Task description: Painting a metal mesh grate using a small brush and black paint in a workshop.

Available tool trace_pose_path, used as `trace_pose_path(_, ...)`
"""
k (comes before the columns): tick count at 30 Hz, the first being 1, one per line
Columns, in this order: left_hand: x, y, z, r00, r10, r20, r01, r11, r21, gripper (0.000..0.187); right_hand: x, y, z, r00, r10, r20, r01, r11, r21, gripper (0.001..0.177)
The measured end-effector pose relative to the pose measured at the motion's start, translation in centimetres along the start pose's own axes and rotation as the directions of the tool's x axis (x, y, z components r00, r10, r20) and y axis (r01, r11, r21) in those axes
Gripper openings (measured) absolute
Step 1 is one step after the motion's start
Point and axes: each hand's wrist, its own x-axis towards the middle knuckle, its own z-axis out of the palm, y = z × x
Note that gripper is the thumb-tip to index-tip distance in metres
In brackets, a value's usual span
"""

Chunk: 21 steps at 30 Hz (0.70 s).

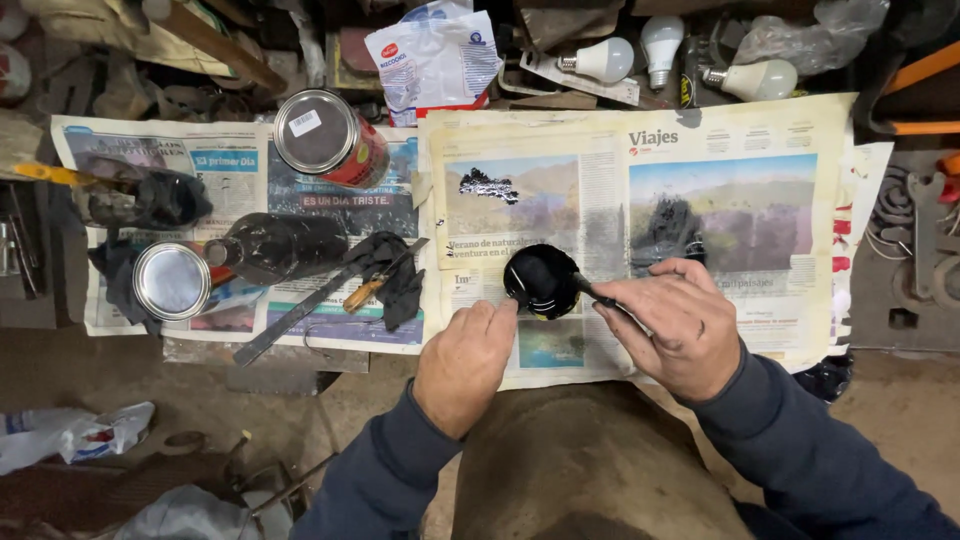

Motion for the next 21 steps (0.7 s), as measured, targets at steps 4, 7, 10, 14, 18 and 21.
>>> trace_pose_path(4,0.2,0.1,0.1,1.000,0.011,-0.026,-0.010,1.000,0.018,0.041,0.2,0.1,0.0,1.000,0.005,0.017,-0.005,1.000,0.000,0.031)
trace_pose_path(7,0.6,0.5,-0.3,1.000,0.017,-0.007,-0.017,0.998,0.062,0.038,0.5,-0.1,-0.4,0.999,0.000,0.033,0.000,1.000,0.003,0.031)
trace_pose_path(10,1.2,0.8,-1.0,1.000,0.024,0.004,-0.024,0.998,0.057,0.033,0.8,-0.2,-0.7,0.999,-0.016,0.033,0.015,1.000,0.011,0.031)
trace_pose_path(14,2.1,1.2,-1.4,0.998,0.054,-0.020,-0.052,0.993,0.101,0.032,0.8,-0.1,-0.9,0.999,-0.011,0.038,0.010,1.000,0.020,0.031)
trace_pose_path(18,2.7,1.9,-3.1,0.999,0.023,0.045,-0.027,0.995,0.093,0.016,1.3,-0.6,-1.4,0.999,-0.011,0.049,0.010,1.000,0.017,0.031)
trace_pose_path(21,3.3,2.0,-3.7,0.998,0.045,0.041,-0.049,0.994,0.095,0.015,1.2,-0.7,-1.4,0.999,-0.021,0.035,0.020,1.000,0.022,0.031)
